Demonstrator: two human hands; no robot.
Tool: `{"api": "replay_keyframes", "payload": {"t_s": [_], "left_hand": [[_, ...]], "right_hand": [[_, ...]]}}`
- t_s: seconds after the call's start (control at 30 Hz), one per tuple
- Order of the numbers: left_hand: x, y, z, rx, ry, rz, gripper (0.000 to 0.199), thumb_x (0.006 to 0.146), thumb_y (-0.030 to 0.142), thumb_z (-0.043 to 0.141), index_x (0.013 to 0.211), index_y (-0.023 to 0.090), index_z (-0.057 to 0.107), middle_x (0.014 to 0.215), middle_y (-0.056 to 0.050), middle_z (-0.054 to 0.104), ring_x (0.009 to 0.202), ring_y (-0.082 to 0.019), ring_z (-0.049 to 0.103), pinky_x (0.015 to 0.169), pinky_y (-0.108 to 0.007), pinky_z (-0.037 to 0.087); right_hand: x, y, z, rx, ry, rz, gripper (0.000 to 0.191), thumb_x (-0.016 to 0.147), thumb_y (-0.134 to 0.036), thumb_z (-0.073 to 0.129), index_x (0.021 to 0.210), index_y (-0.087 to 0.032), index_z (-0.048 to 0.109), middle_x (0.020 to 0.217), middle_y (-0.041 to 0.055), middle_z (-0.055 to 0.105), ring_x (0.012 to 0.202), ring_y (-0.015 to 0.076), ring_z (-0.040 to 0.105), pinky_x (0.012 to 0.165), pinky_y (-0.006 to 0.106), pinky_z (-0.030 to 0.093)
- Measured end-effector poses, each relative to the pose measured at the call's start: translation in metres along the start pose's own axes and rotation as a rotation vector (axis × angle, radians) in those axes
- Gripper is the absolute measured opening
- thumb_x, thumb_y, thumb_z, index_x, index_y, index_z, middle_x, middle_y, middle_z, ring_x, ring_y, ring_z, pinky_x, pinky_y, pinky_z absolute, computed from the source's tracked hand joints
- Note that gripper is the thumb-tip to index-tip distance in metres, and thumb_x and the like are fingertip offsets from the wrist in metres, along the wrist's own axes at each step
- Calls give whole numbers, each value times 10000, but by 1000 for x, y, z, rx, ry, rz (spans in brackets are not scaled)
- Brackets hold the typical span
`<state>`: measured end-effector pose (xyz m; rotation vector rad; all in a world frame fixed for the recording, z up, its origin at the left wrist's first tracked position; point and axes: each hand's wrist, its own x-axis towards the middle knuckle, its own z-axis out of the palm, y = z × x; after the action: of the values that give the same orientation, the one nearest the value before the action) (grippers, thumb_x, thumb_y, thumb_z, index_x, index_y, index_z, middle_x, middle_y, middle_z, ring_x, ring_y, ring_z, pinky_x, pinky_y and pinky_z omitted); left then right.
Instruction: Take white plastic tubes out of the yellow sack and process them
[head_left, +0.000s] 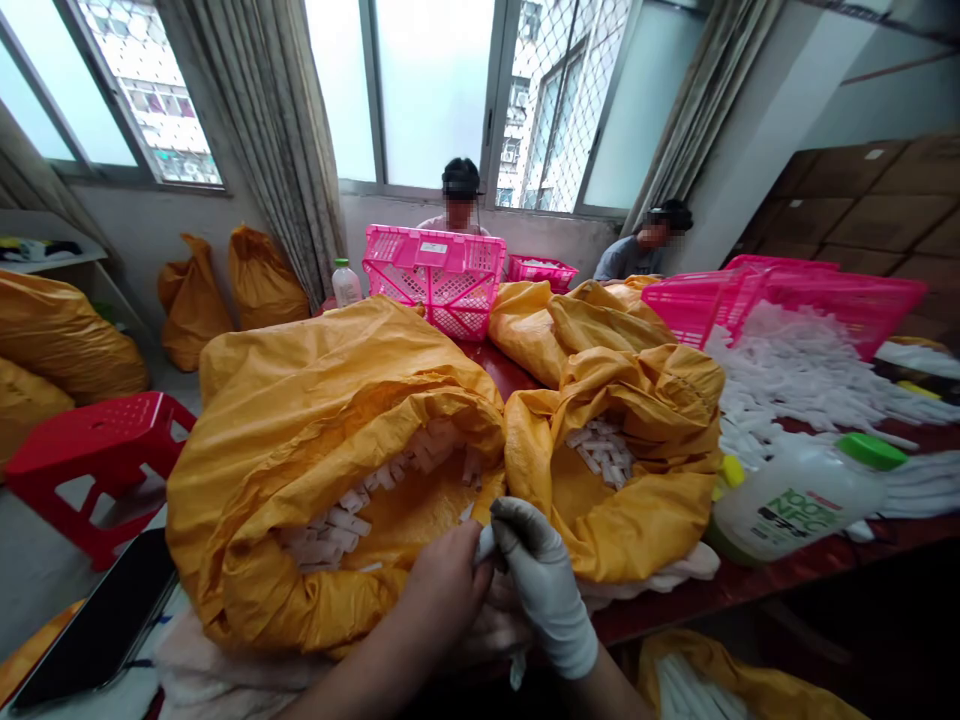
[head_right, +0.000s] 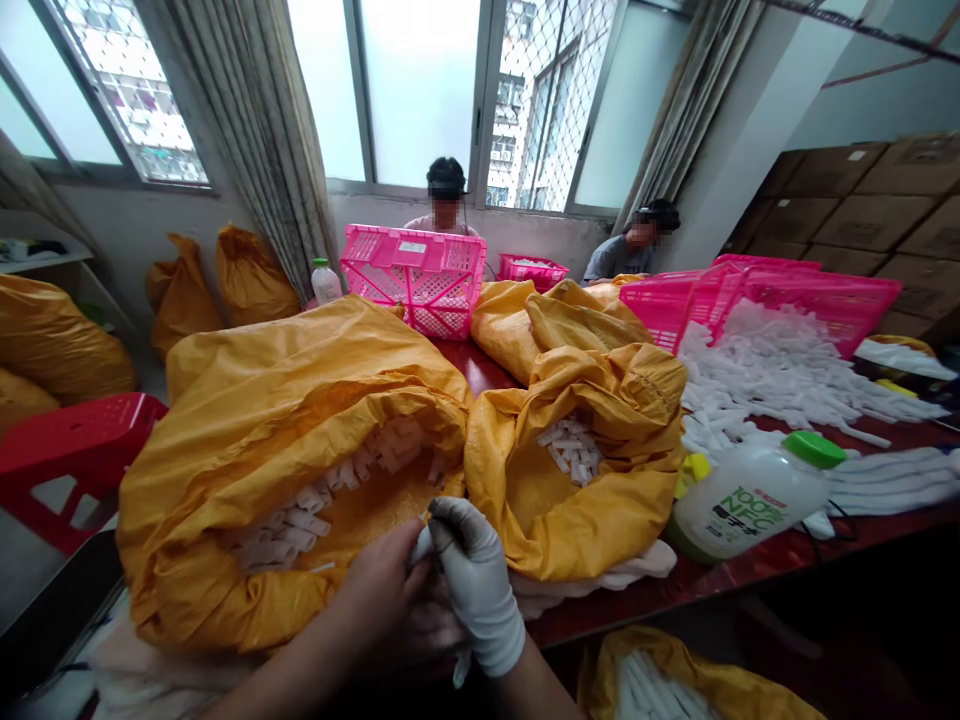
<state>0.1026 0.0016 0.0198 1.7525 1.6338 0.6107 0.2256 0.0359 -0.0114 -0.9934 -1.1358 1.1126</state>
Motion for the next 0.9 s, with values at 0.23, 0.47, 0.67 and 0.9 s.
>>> {"api": "replay_keyframes", "payload": {"t_s": [0.23, 0.47, 0.67, 0.9], "left_hand": [[5, -4, -1, -22, -75, 43, 69, 753, 182, 454, 738, 189, 521, 753, -39, 585, 721, -190, 538, 639, -277, 376], [4, -5, 5, -371, -120, 103, 335, 693, 142, 532, 1023, 178, 580, 956, -55, 649, 850, -191, 584, 770, -288, 451], [2, 2, 4, -522, -165, 120, 478, 702, 138, 553, 1176, 198, 527, 1054, -59, 638, 989, -207, 582, 880, -315, 458], [1, 8, 9, -293, -112, 144, 748, 774, 210, 550, 1446, 134, 232, 1112, -163, 634, 992, -260, 607, 889, -372, 471]], "right_hand": [[-10, 6, 0, 150, 56, 70, 278, 610, -421, 775, 781, -219, 691, 789, 28, 719, 700, 164, 663, 661, 304, 573], [-20, 13, -12, 63, -9, 21, 190, 671, -360, 745, 810, -241, 693, 824, 34, 719, 720, 178, 671, 692, 324, 570], [-28, 15, -11, 149, -41, 54, 190, 737, -388, 691, 873, -255, 691, 825, 22, 724, 675, 158, 671, 659, 312, 573], [-35, 6, -9, -77, 27, -181, 136, 753, -249, 671, 884, -229, 639, 879, 25, 666, 803, 155, 645, 750, 293, 531]]}}
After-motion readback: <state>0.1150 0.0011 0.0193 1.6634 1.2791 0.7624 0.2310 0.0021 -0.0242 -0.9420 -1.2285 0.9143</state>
